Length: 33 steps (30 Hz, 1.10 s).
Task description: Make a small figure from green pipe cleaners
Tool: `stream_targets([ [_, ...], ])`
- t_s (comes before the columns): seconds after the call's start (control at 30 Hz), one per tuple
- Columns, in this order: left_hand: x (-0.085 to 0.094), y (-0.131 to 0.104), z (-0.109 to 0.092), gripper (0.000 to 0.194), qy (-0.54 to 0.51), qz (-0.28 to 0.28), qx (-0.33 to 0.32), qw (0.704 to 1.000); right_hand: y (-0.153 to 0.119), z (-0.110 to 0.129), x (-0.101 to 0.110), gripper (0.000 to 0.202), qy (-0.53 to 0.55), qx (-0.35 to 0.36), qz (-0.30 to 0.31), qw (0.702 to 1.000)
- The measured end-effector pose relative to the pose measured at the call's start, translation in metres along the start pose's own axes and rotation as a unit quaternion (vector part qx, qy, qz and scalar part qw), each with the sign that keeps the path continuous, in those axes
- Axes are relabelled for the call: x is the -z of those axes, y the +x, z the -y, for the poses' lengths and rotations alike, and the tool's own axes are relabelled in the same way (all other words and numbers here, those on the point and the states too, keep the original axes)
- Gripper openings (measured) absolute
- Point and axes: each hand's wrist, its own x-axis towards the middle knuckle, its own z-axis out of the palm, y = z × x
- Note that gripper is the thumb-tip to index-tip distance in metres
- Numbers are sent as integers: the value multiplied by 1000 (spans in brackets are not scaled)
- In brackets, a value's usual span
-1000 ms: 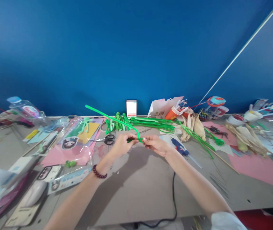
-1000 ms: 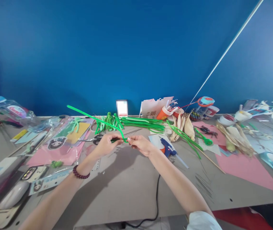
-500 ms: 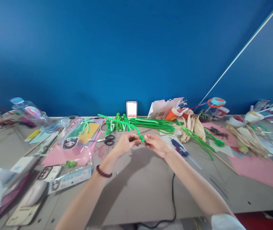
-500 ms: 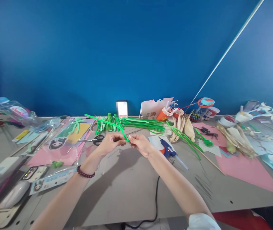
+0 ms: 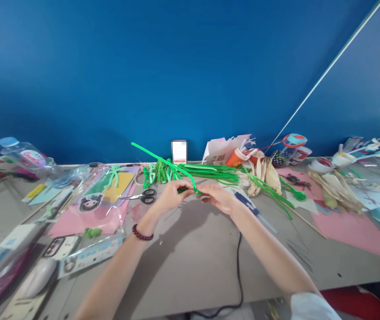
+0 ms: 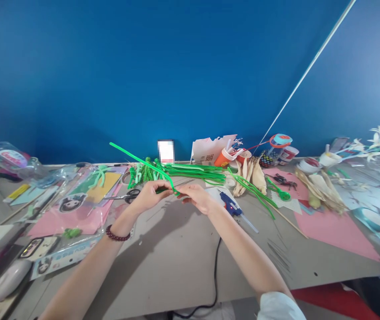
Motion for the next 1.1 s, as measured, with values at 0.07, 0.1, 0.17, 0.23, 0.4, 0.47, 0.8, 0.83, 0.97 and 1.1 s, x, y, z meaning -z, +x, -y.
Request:
stream_targets([
  [0.07, 1, 0, -1, 13, 54, 3, -40, 998, 2, -2, 3, 27, -34, 1, 8, 999],
  [0.1, 2, -1, -1, 13, 73, 3, -57, 996, 4, -4, 5, 27, -48, 0, 18, 999],
  [0.17, 3, -3, -1, 14, 96, 3, -80, 992, 6, -7, 7, 25, -56, 1, 33, 998],
  [0.23, 3, -4, 0, 14, 101, 5, -85, 991, 8, -10, 7, 24, -45, 8, 39, 998],
  [0.4, 3, -4, -1, 11, 58, -6, -65, 996, 7, -12, 3, 23, -3, 27, 53, 998],
  [0.47, 3, -3, -1, 13, 34, 2, -52, 998, 6, -10, 2, 25, 12, 25, 44, 999],
  [0.8, 1, 0, 6, 24, -83, -2, 22, 996, 2, -7, -4, 29, 90, 30, 15, 995],
  [0.83, 1, 0, 8, 25, -101, -4, 34, 994, 2, -7, -5, 29, 93, 35, 19, 995],
  [0.97, 2, 1, 15, 27, -209, -11, 79, 975, 1, -8, -7, 27, 76, 74, 58, 993],
  [1.1, 1, -1, 17, 22, -292, 16, 109, 950, 3, -11, -10, 24, 47, 101, 57, 992],
])
